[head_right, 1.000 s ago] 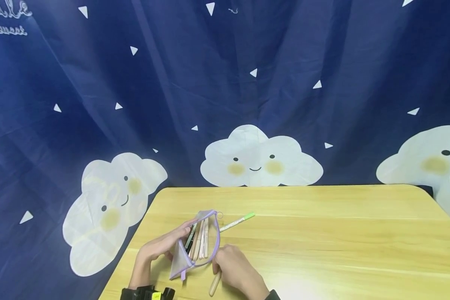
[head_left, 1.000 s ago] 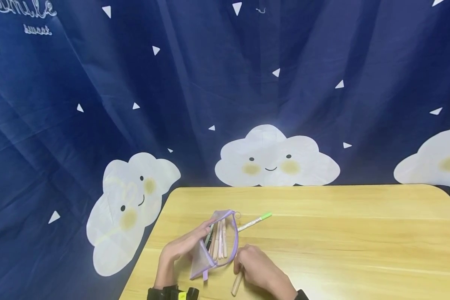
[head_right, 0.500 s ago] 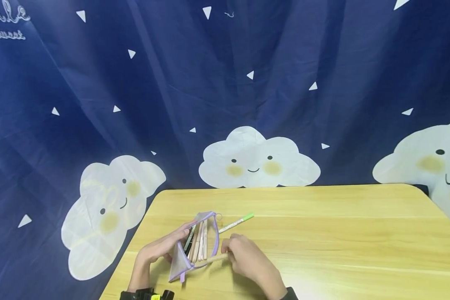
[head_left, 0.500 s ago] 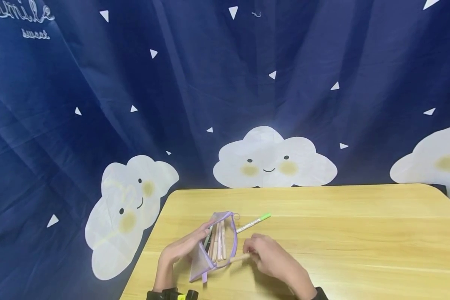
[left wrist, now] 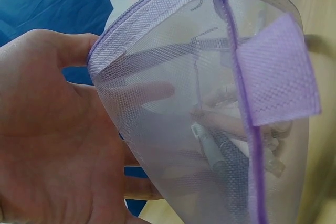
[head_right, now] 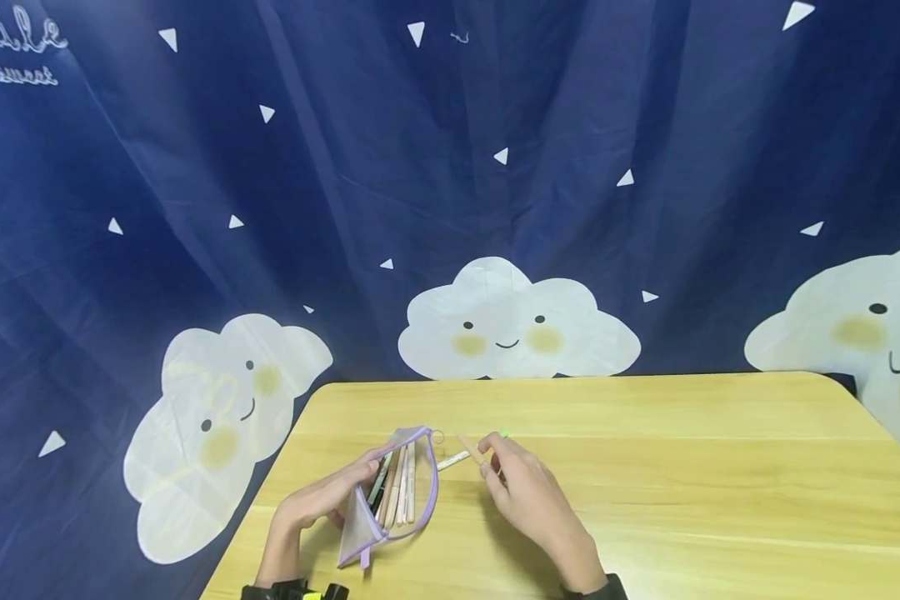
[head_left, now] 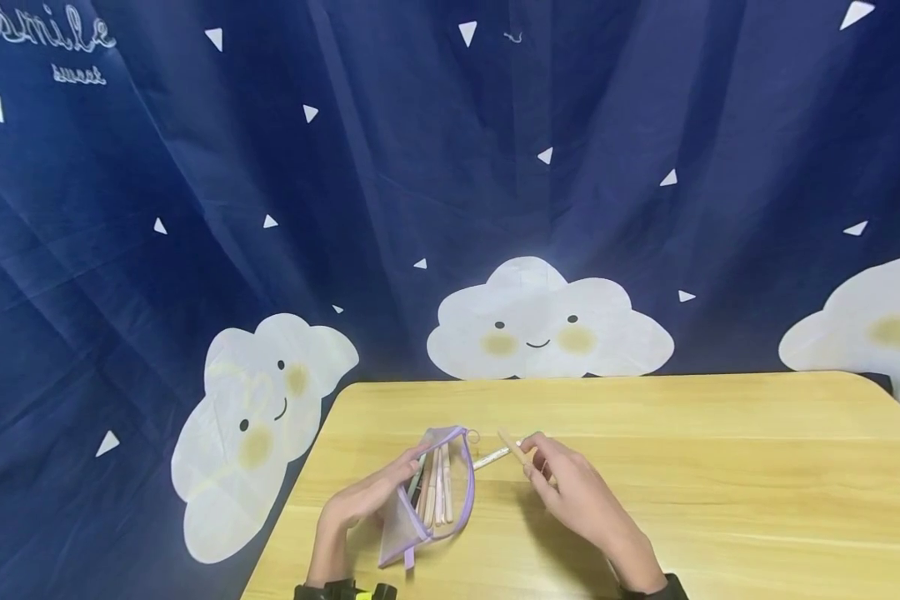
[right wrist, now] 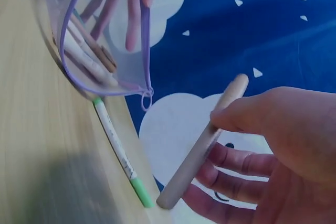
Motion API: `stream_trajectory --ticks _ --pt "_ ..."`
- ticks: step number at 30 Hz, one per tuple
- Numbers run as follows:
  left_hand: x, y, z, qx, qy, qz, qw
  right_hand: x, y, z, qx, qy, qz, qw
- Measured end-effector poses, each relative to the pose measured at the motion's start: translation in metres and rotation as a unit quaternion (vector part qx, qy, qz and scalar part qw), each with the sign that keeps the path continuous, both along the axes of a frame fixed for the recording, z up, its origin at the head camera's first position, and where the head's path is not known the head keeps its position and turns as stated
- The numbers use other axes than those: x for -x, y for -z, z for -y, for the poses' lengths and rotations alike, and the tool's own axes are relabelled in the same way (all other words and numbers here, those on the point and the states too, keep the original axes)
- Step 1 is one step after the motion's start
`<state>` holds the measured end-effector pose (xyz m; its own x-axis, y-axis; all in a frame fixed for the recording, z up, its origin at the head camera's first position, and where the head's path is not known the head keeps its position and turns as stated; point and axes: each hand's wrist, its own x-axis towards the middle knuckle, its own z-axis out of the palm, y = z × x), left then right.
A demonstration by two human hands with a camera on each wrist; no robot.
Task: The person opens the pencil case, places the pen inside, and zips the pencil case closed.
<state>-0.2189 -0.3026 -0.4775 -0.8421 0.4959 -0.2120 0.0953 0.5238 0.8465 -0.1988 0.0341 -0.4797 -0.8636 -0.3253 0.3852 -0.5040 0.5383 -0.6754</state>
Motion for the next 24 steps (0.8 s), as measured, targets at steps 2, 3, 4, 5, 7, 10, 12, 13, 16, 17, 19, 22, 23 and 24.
stream_trajectory --ticks 2,3,4,5,7,10,12,13,16,17,19,22,23,24 --pt "-0.001 0.000 0.000 0.003 -0.005 0.002 1.0000 0.001 0.001 -0.003 -0.002 0.012 0.029 0.9995" --pt "-0.001 0.000 0.000 0.004 -0.006 0.003 1.0000 0.001 0.002 -0.004 -0.001 0.017 0.042 0.9990" --pt "-0.001 0.000 0.000 0.005 -0.008 0.004 0.9999 0.002 0.003 -0.004 0.003 0.019 0.056 0.9983" --pt "-0.002 0.000 0.000 0.005 -0.010 0.004 0.9999 0.002 0.005 -0.005 0.007 0.020 0.069 0.9974" --pt "-0.002 -0.001 0.000 0.005 -0.011 0.003 0.9999 0.003 0.008 -0.006 0.024 0.014 0.090 0.9955" --pt "-0.002 -0.001 0.000 0.006 -0.014 0.005 0.9999 0.004 0.013 -0.006 0.042 0.006 0.109 0.9931" --pt "-0.002 -0.001 0.000 0.006 -0.017 0.007 0.9998 0.004 0.017 -0.004 0.045 0.004 0.117 0.9921" --pt "-0.002 -0.001 0.000 0.007 -0.019 0.008 0.9998 0.004 0.018 -0.004 0.043 0.006 0.122 0.9915" --pt "-0.002 -0.001 0.001 0.007 -0.022 0.010 0.9997 0.002 0.022 -0.001 0.041 0.012 0.144 0.9887" --pt "-0.002 -0.001 0.001 0.006 -0.022 0.009 0.9997 0.001 0.023 0.000 0.040 0.009 0.155 0.9870" --pt "-0.002 -0.001 0.002 -0.001 -0.020 0.009 0.9998 -0.003 0.023 0.002 0.038 0.000 0.177 0.9835" --pt "-0.003 -0.001 0.002 -0.010 -0.015 0.007 0.9998 -0.007 0.024 0.005 0.035 -0.018 0.199 0.9793" --pt "-0.002 -0.001 0.003 -0.011 -0.014 0.007 0.9998 -0.009 0.023 0.007 0.032 -0.023 0.201 0.9788" --pt "-0.002 -0.001 0.003 -0.013 -0.013 0.006 0.9998 -0.009 0.023 0.010 0.034 -0.028 0.202 0.9783"
